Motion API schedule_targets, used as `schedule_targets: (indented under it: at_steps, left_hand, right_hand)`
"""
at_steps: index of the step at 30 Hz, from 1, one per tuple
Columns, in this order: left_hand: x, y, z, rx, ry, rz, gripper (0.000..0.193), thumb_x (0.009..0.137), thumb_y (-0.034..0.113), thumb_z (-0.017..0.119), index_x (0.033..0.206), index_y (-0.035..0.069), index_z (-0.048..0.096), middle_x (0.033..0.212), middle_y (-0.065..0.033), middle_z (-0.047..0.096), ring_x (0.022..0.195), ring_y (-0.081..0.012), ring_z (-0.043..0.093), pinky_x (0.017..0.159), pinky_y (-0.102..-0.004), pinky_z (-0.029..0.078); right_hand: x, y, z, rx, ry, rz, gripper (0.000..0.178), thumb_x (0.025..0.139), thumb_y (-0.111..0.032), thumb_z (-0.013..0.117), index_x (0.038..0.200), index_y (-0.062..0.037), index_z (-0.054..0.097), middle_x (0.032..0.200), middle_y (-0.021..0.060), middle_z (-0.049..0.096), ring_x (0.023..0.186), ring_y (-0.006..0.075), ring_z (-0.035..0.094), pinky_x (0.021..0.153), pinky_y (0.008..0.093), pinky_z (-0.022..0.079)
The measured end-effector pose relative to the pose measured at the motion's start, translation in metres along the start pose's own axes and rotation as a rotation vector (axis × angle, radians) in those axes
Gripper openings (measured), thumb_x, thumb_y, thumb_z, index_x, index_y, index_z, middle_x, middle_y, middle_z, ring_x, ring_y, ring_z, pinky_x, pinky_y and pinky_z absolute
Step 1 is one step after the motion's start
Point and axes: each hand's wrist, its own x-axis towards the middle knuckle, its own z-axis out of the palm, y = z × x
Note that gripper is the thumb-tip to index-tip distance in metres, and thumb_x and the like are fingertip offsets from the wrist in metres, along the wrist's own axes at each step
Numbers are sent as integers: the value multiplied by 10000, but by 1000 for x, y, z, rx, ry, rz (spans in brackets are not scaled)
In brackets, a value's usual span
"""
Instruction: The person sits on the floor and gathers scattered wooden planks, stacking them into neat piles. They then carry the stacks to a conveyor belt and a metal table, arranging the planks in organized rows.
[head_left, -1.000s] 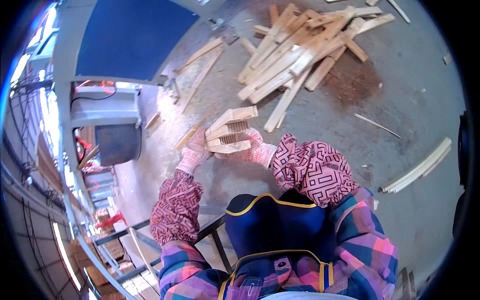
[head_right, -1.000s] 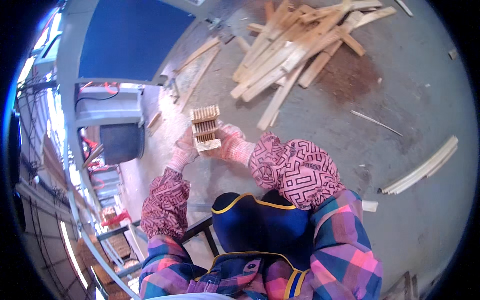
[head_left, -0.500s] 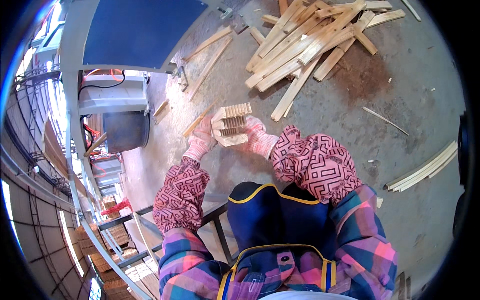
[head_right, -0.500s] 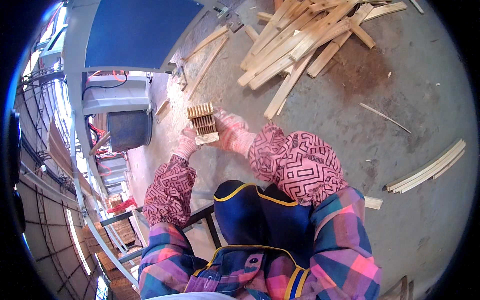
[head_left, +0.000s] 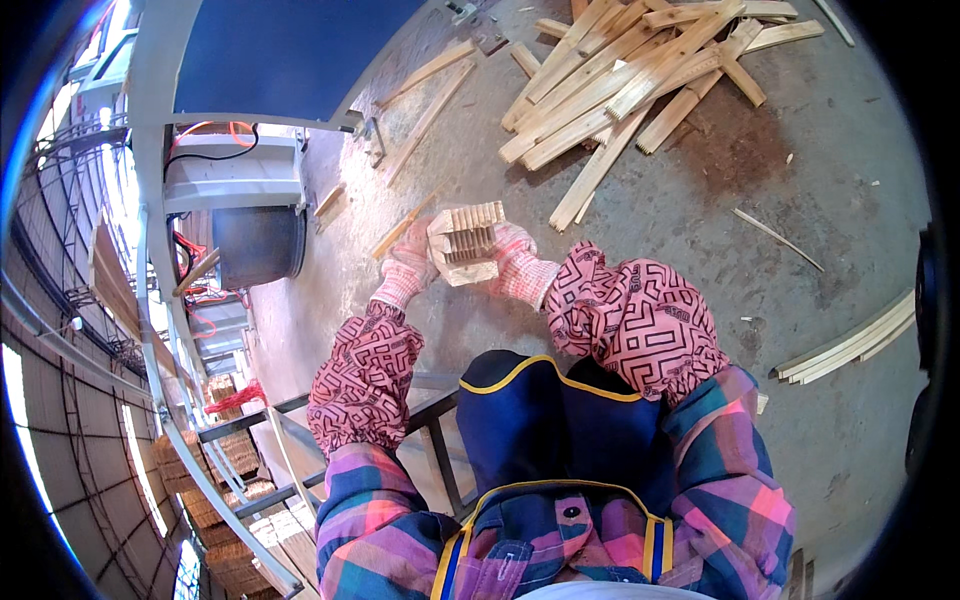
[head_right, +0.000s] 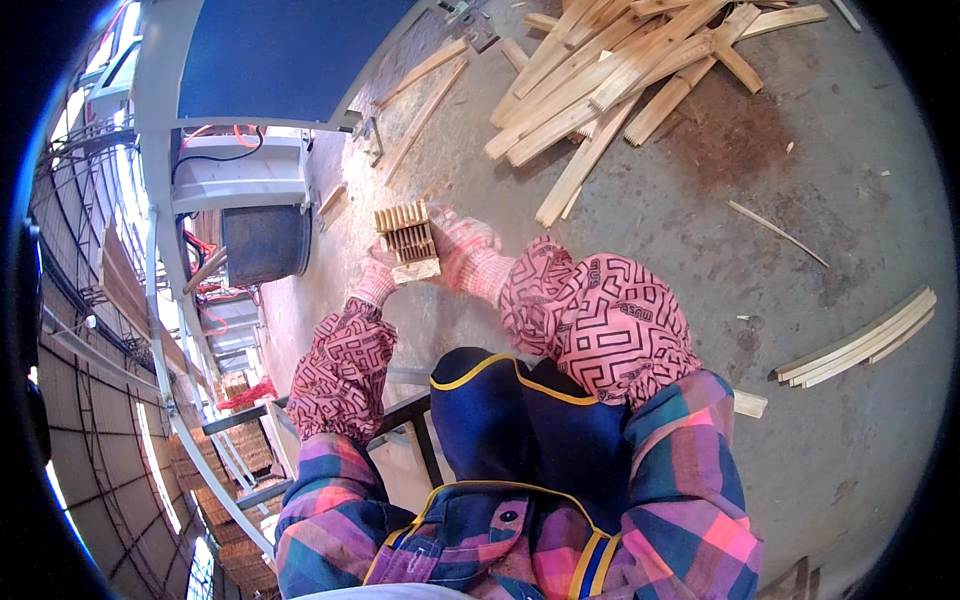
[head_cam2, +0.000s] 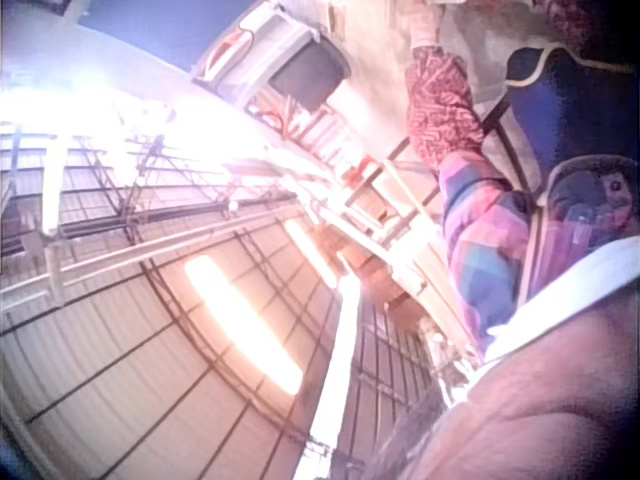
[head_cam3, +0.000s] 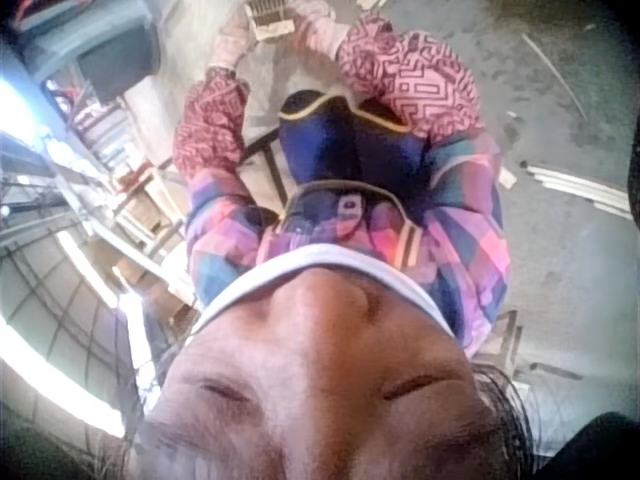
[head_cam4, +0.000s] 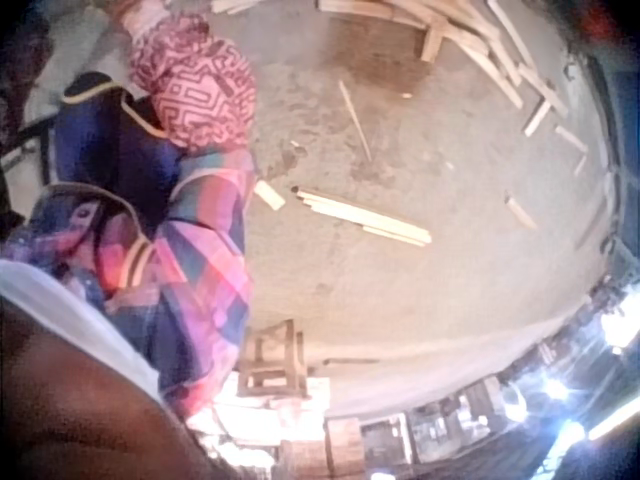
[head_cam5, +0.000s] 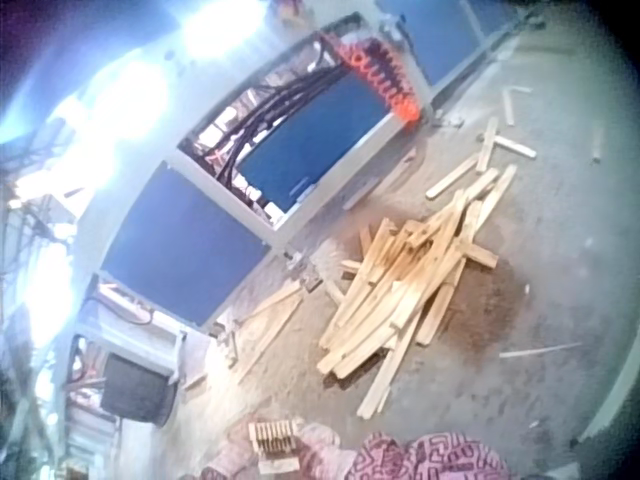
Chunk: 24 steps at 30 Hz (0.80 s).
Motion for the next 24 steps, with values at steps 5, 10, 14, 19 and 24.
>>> schedule_targets:
  at_steps: [5,10,14,19,24]
  left_hand:
    - [-6,8,-13,-96,-19,-27,646,746,396,755,1277,114,516,1303,-150,531,1209,-304,533,1017,-376,429]
    - [-1,2,-3,-208,-4,-107,677,742,395,758,1301,127,487,1279,-141,555,1202,-314,537,1010,-390,436]
    - [2,-5,11,-214,109,-29,699,744,396,757,1326,162,449,1284,-145,548,1201,-336,539,1000,-409,443]
    - [0,-8,17,-311,81,-94,723,745,390,757,1343,165,419,1311,-139,524,1189,-343,544,997,-415,445]
    - [0,-9,18,-303,58,-34,727,752,422,743,1345,154,418,1339,-132,492,1217,-322,524,1009,-403,439]
  right_hand:
    - [14,22,-13,-283,-10,-170,590,843,-479,557,1319,-134,515,1260,114,588,1088,280,595,876,408,505]
    - [16,17,1,-555,6,-396,554,917,-464,425,1340,-115,503,1268,142,583,1085,309,615,860,467,539]
    - [-18,-28,28,522,87,198,534,1000,-450,290,1367,-110,476,1344,138,533,1181,315,562,946,490,508]
    - [-30,-40,32,630,-18,266,467,807,-343,640,1223,-143,567,1180,72,605,1000,252,612,823,374,531]
    - [23,21,-10,-150,-109,-291,563,752,-353,718,1252,-145,562,1215,73,584,1028,260,610,866,339,513]
